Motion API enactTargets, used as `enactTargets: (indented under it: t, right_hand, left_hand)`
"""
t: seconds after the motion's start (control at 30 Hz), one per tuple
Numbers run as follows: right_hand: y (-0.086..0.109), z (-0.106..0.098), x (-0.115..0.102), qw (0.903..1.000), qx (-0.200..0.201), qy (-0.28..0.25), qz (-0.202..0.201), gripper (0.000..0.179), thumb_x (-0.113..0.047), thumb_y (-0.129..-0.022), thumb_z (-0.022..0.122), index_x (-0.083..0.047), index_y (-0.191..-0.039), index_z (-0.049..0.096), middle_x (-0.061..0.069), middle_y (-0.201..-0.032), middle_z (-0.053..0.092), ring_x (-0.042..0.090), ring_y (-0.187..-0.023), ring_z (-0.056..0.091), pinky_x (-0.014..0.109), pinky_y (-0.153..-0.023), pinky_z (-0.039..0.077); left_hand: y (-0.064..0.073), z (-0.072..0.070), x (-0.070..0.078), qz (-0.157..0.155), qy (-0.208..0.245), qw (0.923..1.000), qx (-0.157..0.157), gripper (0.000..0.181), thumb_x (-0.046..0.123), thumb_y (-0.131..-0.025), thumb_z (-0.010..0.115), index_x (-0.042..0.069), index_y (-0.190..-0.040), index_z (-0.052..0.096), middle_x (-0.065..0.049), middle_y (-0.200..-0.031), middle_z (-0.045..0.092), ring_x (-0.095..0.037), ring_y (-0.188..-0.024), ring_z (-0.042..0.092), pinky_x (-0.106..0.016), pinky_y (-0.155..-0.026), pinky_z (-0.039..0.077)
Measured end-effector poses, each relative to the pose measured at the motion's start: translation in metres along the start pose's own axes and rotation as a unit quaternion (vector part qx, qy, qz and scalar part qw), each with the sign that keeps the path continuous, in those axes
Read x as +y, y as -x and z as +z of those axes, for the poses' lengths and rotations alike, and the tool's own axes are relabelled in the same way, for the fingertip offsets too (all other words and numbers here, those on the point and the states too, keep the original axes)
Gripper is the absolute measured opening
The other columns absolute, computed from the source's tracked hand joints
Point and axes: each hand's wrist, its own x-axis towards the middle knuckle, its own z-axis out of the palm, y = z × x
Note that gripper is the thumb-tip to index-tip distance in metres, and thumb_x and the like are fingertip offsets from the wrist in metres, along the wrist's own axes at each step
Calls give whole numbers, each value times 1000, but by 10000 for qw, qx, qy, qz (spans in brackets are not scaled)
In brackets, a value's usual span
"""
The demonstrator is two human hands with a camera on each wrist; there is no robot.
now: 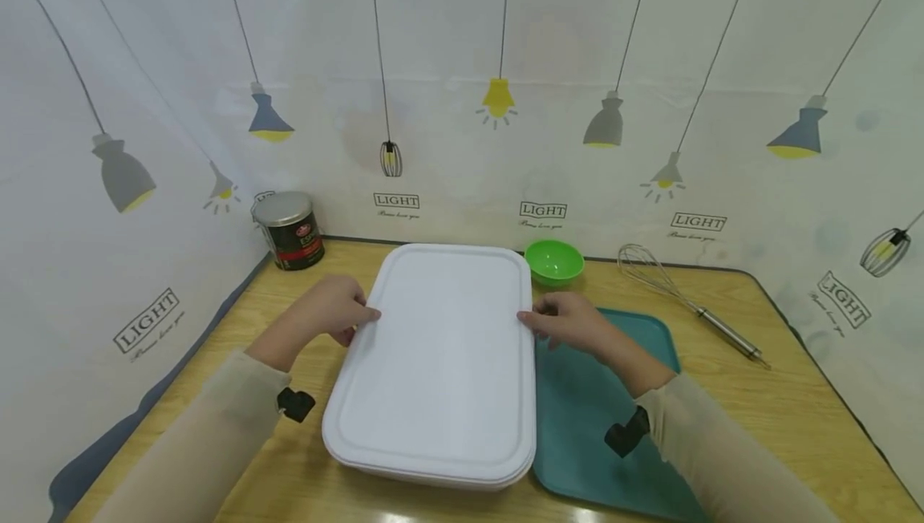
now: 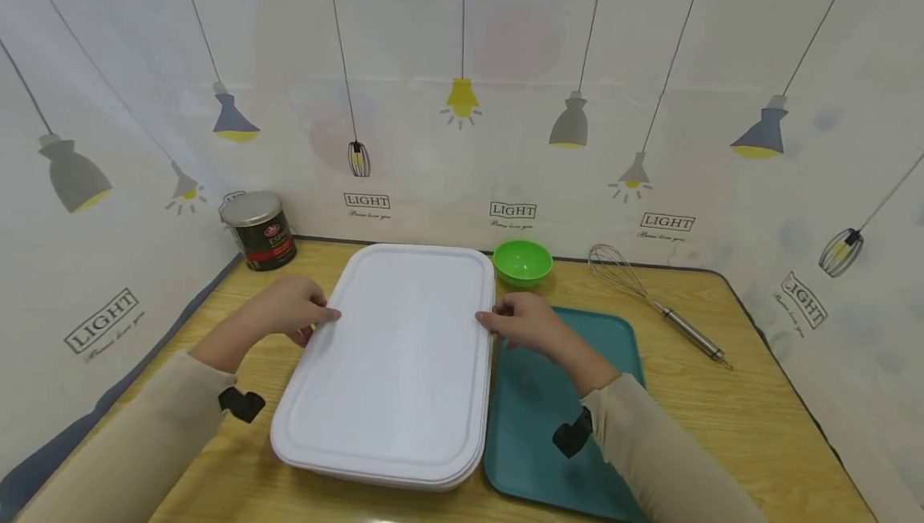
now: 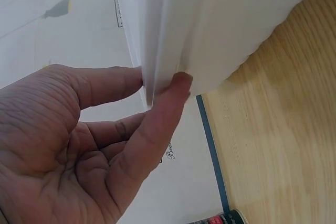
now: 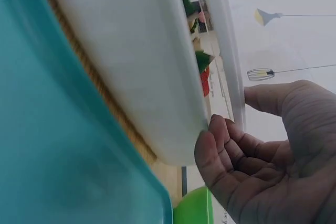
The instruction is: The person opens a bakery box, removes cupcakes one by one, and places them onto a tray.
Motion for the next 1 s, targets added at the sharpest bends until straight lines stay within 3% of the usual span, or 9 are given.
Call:
enactTargets:
  t: [0.1,0.3,0.5,0.73,1.0]
  right_hand:
    - [0,1,-3,9997,0,-208,113,39,-40,-95,68,-4,-110,69,9,-95,70,25,-88,67,45,-78,59]
    - [4,-2,-9,9961,-164,-860,-103,41,-31,-96,69,4,-116,64,11,-97,72,22,-86,70,50,-84,57]
    - [4,-3,-13,9891,-232,-1430,-274,45,-23,-95,70,8,-126,59,13,-100,73,22,-88,70,47,-87,58]
    - [4,-2,-17,9857,-146,-1661,-258,48,-23,-95,71,7,-130,56,16,-104,72,23,-90,70,42,-82,59]
    - [2,0,-25,9869,-71,-1600,-167,50,-25,-94,73,3,-132,56,17,-110,70,25,-93,71,44,-83,59]
  left_hand:
    - [0,-1,-5,55,153,9999,13,25,21,-97,67,-4,-97,69,-13,-84,68,-21,-66,70,-32,-60,60]
    - [0,-7,-11,191,400,9990,74,31,23,-98,65,-7,-107,65,-15,-90,67,-22,-71,70,-32,-61,60]
    - [7,-16,-9,248,594,9976,261,37,24,-99,65,-9,-116,63,-18,-97,68,-24,-76,70,-33,-62,61]
    - [11,-23,-7,257,707,9960,485,37,25,-98,65,-7,-116,63,-19,-99,67,-24,-77,70,-34,-62,61]
    - [15,-28,-8,217,764,9955,525,36,24,-97,66,-7,-115,62,-20,-100,66,-25,-78,70,-35,-62,61]
